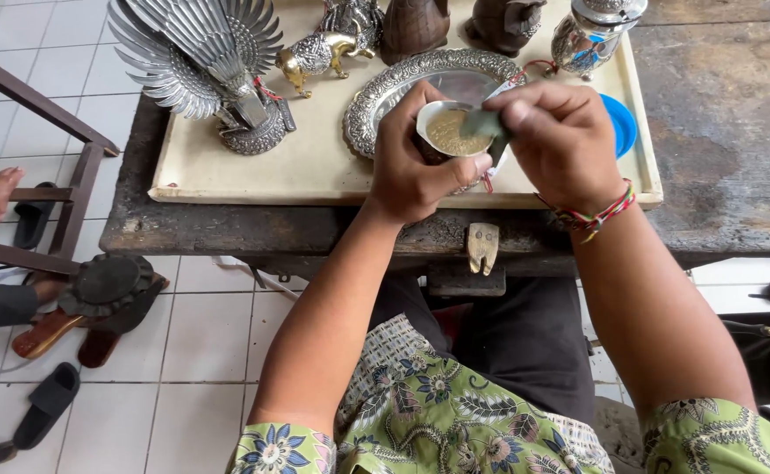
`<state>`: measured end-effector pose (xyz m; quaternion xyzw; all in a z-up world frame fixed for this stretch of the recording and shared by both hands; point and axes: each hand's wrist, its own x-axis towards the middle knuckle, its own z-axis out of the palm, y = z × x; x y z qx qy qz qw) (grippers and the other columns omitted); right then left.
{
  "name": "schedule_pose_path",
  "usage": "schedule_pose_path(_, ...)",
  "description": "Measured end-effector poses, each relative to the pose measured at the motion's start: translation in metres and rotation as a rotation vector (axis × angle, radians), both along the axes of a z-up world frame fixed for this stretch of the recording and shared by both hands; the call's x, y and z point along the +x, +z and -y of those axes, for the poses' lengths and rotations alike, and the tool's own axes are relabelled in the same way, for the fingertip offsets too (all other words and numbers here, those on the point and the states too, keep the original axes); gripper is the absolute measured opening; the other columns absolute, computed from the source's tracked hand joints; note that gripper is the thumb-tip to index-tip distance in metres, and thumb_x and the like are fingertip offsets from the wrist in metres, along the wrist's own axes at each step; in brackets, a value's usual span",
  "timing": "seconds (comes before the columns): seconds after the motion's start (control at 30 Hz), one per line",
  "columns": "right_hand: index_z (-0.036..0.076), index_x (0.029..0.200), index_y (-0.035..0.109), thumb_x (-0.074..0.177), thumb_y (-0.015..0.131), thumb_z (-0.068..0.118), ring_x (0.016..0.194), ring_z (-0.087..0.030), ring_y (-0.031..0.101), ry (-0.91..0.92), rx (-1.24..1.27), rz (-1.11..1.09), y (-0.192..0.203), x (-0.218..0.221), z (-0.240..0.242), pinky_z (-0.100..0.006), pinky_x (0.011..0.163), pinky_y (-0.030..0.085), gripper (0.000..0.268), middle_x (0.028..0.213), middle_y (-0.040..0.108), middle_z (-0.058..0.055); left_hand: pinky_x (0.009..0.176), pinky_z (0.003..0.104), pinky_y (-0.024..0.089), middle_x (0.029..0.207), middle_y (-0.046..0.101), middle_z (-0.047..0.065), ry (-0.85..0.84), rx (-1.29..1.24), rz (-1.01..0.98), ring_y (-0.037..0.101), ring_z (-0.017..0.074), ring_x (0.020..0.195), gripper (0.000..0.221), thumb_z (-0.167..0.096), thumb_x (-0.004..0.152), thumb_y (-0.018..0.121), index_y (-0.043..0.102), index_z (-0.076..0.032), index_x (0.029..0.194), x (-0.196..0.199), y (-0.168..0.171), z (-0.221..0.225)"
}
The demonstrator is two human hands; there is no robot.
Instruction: Polishing a silver vessel with an abrasive pad at a workbench
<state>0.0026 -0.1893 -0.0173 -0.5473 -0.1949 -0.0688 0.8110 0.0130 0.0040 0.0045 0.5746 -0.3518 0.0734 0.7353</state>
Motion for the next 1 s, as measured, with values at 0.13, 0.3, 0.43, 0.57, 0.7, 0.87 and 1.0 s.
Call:
schedule_pose_path(0.13,-0.005,0.113,0.072,0.100,0.066,0.007,0.092,-0.021,0.072,-0.021,0.101,-0.123,0.003,-0.003,0.013,-0.027,0.091,0.060,0.019,0.099,0.074,-0.015,0.064,0.029,0.043,0.080,0.061,0.001,-0.075,-0.141,-0.033,0.055,0.0138,0.071,0.030,-0.022,0.075,0.072,0.048,-0.013,0.091,0.002,-0.002,-0.003)
schedule_pose_path(0.3,-0.001,0.107,0.071,0.094,0.074,0.007,0.098,-0.023,0.074,0.009,0.031,-0.042,-0.001,-0.003,0.014,-0.031,0.095,0.060,0.016,0.107,0.074,-0.017,0.059,0.029,0.039,0.076,0.058,-0.001,-0.076,0.009,0.004,0.053,0.0144,0.066,0.036,-0.028,0.073,0.072,0.045,-0.015,0.091,0.006,-0.005,-0.005)
schedule_pose_path(0.43,0.002,0.100,0.072,0.093,0.077,0.014,0.089,-0.014,0.064,-0.092,-0.329,0.040,-0.003,-0.006,0.008,-0.024,0.084,0.050,0.015,0.097,0.071,-0.009,0.055,0.027,0.038,0.076,0.051,-0.003,0.028,0.164,0.032,0.046,0.0118,0.064,0.036,-0.028,0.070,0.078,0.049,-0.015,0.087,-0.001,-0.002,0.001)
schedule_pose_path(0.57,-0.002,0.118,0.071,0.100,0.069,0.009,0.093,-0.015,0.071,-0.052,-0.045,-0.044,-0.007,0.001,0.006,-0.022,0.087,0.059,0.020,0.104,0.074,-0.011,0.065,0.029,0.042,0.081,0.058,-0.001,-0.025,-0.004,-0.061,0.052,0.0149,0.073,0.032,-0.028,0.073,0.075,0.055,-0.013,0.093,0.007,-0.003,-0.002)
schedule_pose_path(0.7,-0.001,0.125,0.070,0.101,0.072,0.010,0.083,-0.019,0.070,-0.362,-0.239,0.049,-0.004,-0.006,-0.003,-0.031,0.077,0.070,0.026,0.096,0.069,-0.010,0.077,0.031,0.051,0.091,0.071,0.006,-0.070,-0.210,-0.279,0.064,0.0203,0.084,0.030,-0.023,0.073,0.075,0.067,-0.008,0.097,0.015,-0.014,0.001)
schedule_pose_path(0.87,-0.010,0.115,0.073,0.100,0.073,-0.007,0.089,-0.033,0.073,-0.618,-0.488,0.426,0.003,-0.029,-0.035,-0.044,0.075,0.058,0.015,0.091,0.073,-0.025,0.069,0.026,0.051,0.080,0.065,0.005,-0.017,-0.412,-0.427,0.062,0.0136,0.076,0.031,-0.032,0.079,0.080,0.062,-0.011,0.093,0.013,-0.011,0.000)
schedule_pose_path(1.0,-0.009,0.119,0.071,0.106,0.060,0.000,0.106,-0.037,0.071,-0.627,-0.486,0.503,-0.001,-0.033,-0.037,-0.048,0.088,0.055,0.019,0.107,0.072,-0.027,0.070,0.028,0.055,0.082,0.065,0.005,-0.022,-0.499,-0.441,0.065,0.0135,0.078,0.029,-0.028,0.079,0.079,0.063,-0.010,0.095,0.010,-0.008,0.005)
